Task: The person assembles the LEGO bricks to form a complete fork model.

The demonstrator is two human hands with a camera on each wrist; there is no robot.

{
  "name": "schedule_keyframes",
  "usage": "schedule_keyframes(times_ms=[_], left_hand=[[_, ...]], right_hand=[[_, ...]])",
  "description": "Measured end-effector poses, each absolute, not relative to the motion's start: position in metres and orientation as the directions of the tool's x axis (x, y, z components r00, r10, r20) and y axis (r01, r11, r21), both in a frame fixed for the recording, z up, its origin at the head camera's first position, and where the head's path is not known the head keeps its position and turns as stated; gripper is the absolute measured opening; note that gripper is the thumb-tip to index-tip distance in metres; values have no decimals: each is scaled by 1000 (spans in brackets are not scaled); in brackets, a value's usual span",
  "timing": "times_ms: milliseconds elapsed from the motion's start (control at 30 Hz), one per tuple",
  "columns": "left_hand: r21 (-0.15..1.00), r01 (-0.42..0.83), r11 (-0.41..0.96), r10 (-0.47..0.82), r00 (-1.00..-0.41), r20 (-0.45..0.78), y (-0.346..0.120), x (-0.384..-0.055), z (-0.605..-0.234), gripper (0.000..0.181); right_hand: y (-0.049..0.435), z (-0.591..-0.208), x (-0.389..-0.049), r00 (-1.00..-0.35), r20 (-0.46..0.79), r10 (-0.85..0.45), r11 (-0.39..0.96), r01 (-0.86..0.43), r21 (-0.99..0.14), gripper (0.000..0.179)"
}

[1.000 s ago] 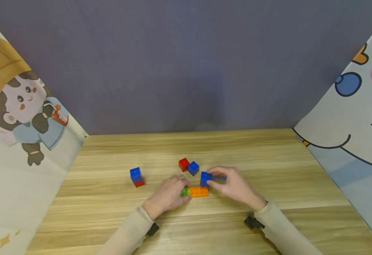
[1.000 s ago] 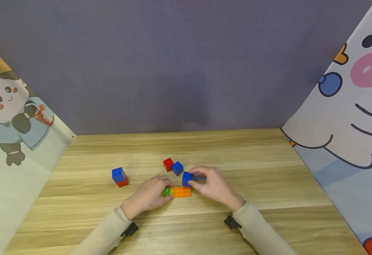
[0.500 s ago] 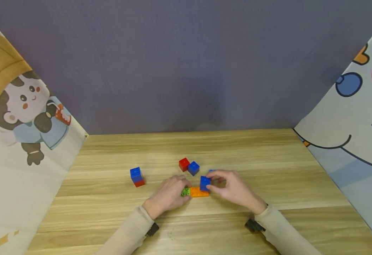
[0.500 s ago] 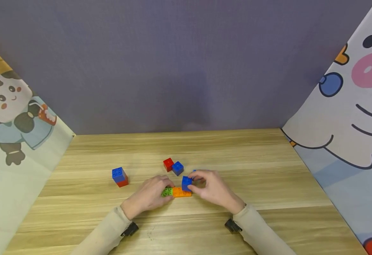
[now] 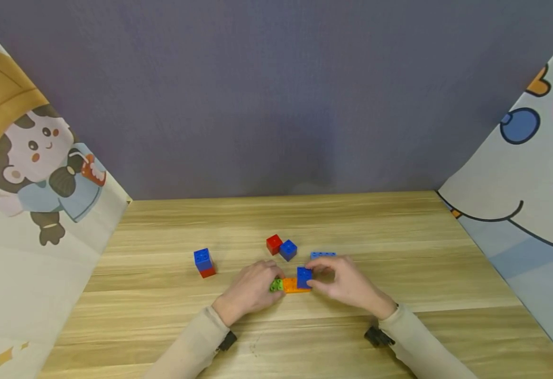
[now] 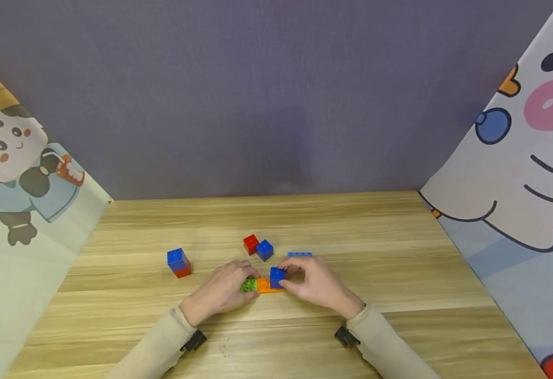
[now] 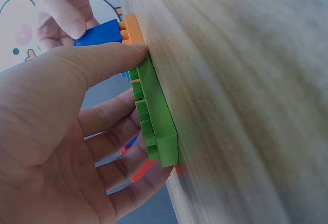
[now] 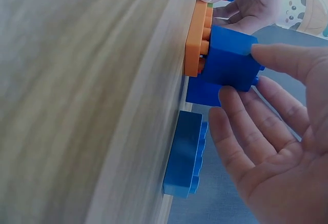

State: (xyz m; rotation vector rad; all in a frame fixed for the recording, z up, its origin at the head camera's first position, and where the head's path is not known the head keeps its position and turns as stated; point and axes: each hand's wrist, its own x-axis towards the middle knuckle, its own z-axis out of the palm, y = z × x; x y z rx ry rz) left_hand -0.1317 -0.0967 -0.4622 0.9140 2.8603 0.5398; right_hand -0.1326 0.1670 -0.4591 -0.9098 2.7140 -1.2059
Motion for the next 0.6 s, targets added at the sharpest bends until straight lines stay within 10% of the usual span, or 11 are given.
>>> schedule_keyframes(times_ms=[600], left_hand=[[353,537,766,571,-821,12,-95,-130,-460,33]], right_hand=[[168,-458,-132,-825,157,-544,541,-487,-685,34]])
